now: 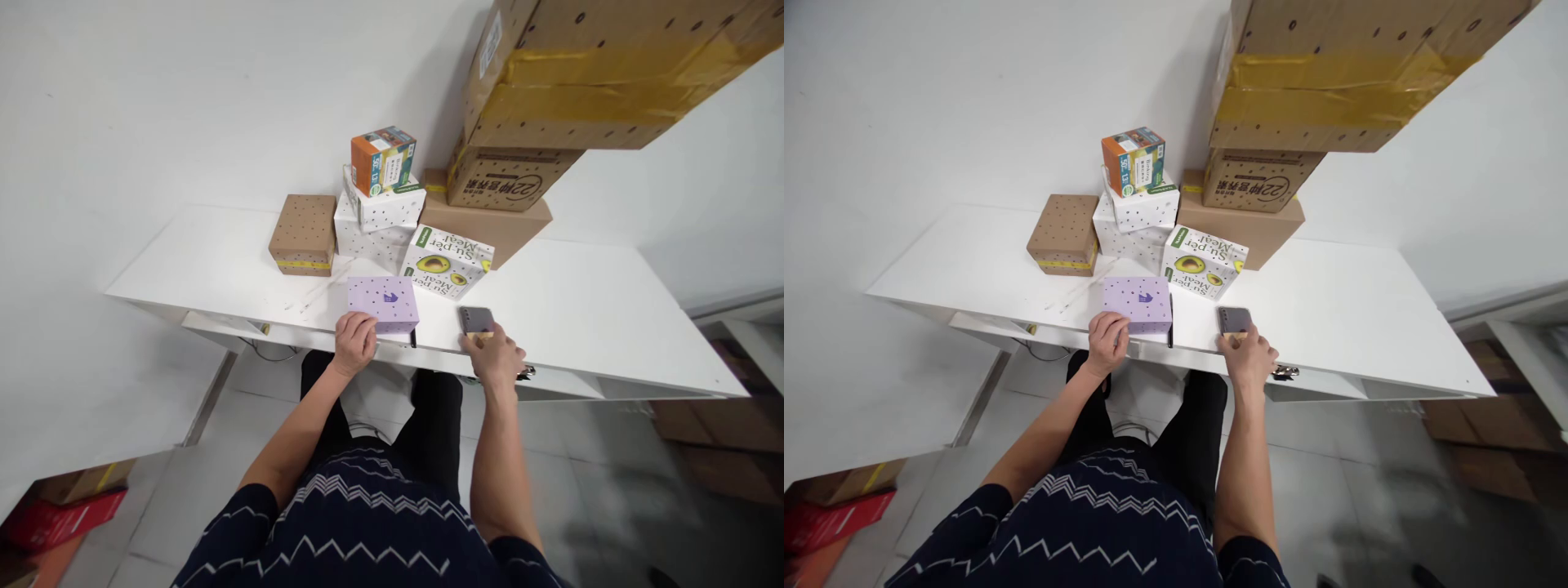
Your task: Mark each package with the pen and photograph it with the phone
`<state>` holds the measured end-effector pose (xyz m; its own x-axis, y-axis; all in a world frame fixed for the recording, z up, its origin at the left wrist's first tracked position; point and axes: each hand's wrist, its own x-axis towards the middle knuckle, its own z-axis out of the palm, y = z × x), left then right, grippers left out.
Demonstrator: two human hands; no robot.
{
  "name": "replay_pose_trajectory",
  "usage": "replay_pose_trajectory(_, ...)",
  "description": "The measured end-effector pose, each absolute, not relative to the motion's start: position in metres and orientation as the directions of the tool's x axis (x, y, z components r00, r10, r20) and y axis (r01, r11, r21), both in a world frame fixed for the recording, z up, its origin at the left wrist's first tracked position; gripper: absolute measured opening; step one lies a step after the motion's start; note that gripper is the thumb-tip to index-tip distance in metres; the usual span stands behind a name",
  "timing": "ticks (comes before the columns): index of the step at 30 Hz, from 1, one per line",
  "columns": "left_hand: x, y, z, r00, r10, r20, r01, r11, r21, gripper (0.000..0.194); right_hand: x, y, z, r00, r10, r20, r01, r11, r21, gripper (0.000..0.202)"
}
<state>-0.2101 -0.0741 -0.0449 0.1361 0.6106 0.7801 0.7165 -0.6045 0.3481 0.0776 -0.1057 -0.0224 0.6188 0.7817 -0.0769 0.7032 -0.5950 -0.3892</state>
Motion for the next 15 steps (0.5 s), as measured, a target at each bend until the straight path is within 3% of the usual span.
replay_pose_trajectory(3,-0.211,-0.073,-0.046,0.138,0.607,0.782,0.717,-0.607,0.344,0.023,0.083,-0.124,-0.020,0.632,0.765,-0.125,0.517,-0.537,-0.667,0.079)
replay_pose_trajectory(6,-0.210,-0.073,-0.047,0.140,0.582,0.801,0.726,-0.611,0.317,0.023,0.075,-0.144,-0.012,0.535,0.800,-0.273,0.041,-0.348,-0.937,0.071)
replay_pose_trajectory(8,-0.210,-0.073,-0.047,0.142,0.560,0.816,0.722,-0.623,0.301,0.023,0.057,-0.155,-0.002,0.376,0.867,-0.327,-0.269,-0.235,-0.934,0.059)
replay_pose_trajectory(10,-0.209,-0.074,-0.046,0.148,0.554,0.819,0.719,-0.629,0.296,0.023,0.030,-0.164,0.010,0.192,0.926,-0.325,-0.491,-0.196,-0.849,0.052)
replay_pose_trajectory(12,-0.209,-0.076,-0.047,0.150,0.565,0.811,0.729,-0.617,0.295,0.023,-0.001,-0.169,0.022,0.024,0.945,-0.327,-0.629,-0.240,-0.739,0.051)
replay_pose_trajectory(15,-0.211,-0.078,-0.053,0.139,0.568,0.811,0.753,-0.593,0.286,0.025,-0.043,-0.170,0.033,-0.205,0.925,-0.320,-0.686,-0.369,-0.627,0.057)
